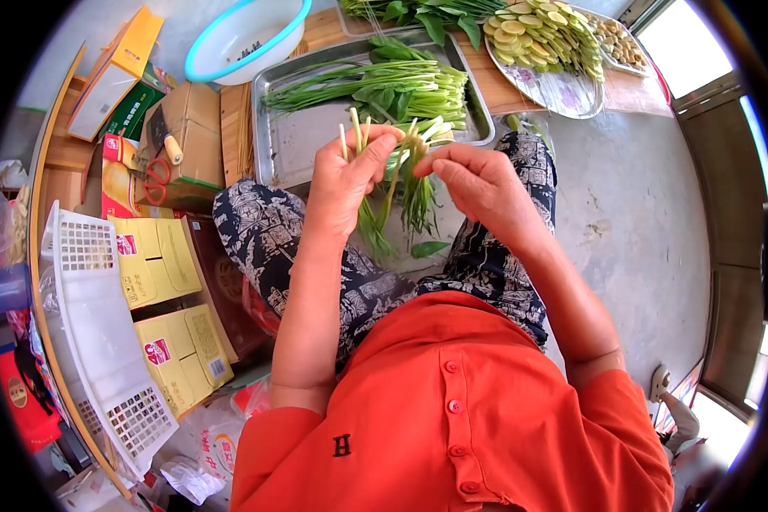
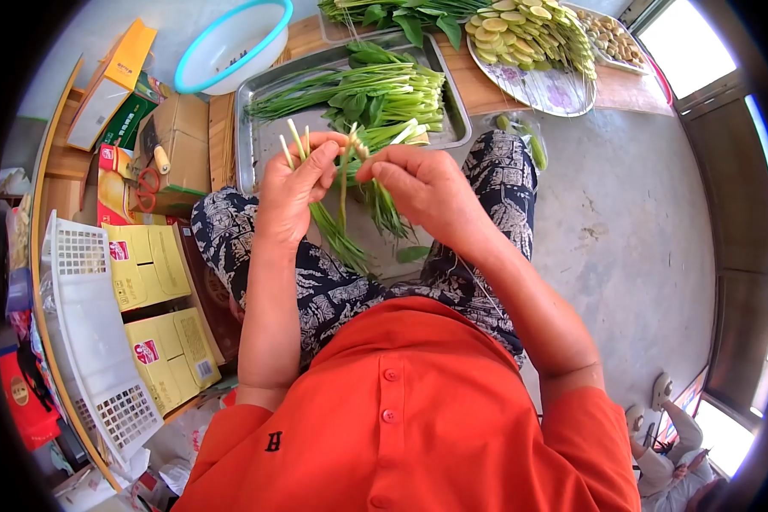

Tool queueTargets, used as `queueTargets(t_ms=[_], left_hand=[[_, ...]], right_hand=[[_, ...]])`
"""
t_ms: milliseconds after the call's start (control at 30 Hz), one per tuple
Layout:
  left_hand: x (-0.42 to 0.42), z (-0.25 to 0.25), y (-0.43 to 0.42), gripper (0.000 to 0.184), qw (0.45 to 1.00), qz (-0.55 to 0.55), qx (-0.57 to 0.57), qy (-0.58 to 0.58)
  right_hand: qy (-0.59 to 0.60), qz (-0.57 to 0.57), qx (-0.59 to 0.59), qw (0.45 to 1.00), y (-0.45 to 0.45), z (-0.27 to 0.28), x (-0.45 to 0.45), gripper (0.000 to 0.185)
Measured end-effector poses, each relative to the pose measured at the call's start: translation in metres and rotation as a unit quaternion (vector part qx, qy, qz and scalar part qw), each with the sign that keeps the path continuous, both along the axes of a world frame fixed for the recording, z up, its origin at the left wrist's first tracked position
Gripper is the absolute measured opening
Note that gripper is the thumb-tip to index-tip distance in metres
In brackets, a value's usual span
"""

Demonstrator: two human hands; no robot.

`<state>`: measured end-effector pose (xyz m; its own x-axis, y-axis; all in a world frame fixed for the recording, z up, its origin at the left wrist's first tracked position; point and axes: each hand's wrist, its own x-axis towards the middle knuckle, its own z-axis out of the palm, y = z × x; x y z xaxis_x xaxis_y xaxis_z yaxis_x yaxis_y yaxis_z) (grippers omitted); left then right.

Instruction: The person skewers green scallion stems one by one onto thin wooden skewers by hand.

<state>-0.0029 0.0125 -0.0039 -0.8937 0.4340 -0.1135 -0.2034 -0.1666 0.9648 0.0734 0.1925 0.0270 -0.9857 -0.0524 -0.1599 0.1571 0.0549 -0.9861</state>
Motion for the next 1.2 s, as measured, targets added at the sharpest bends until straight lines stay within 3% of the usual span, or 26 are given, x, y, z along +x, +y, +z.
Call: queueTargets(t_ms=[100,200,267,400,533,600,767,800,867,967,1200], left_hand=[[0.002,0.000,0.000,0.022,0.999,0.027,-0.016,0.010],[0.004,-0.003,0.001,0.024,0.998,-0.062,-0.012,-0.010],[0.005,-0.002,0.006,0.020,0.990,-0.142,-0.016,-0.006],[0.010,0.001,0.012,0.022,0.987,-0.161,-0.008,0.006],[0.011,-0.001,0.006,0.028,0.985,-0.160,-0.053,0.028],[0.012,-0.004,0.008,0.034,0.996,-0.069,0.024,0.047],[0.007,-0.004,0.013,0.028,0.997,0.025,-0.039,0.054],[0.009,-0.003,0.016,0.028,0.997,0.025,-0.039,0.054],[0.011,-0.003,0.023,0.020,0.997,0.031,0.074,0.018],[0.010,-0.001,0.023,0.019,0.998,0.027,0.064,-0.011],[-0.002,-0.006,0.010,0.021,0.992,0.032,0.107,-0.060]], right_hand=[[0.025,-0.043,0.013,0.999,0.003,-0.004,-0.010,0.018],[0.046,-0.087,0.054,0.994,-0.004,0.000,-0.015,0.018],[0.087,-0.067,0.013,0.994,-0.012,0.007,-0.018,0.019],[0.054,-0.030,-0.064,0.996,-0.013,0.005,-0.021,0.015],[0.096,-0.071,-0.015,0.993,-0.006,-0.004,-0.024,0.013],[0.111,-0.099,-0.025,0.989,-0.002,-0.007,-0.026,0.013],[0.085,-0.090,-0.026,0.992,-0.005,-0.004,-0.026,0.013],[0.088,-0.079,-0.028,0.993,-0.006,-0.005,-0.026,0.013],[0.089,-0.085,-0.011,0.992,-0.006,-0.006,-0.027,0.014],[0.132,-0.099,-0.012,0.986,-0.006,-0.004,-0.026,0.014],[0.073,-0.094,0.018,0.993,0.007,0.008,-0.008,0.018]])
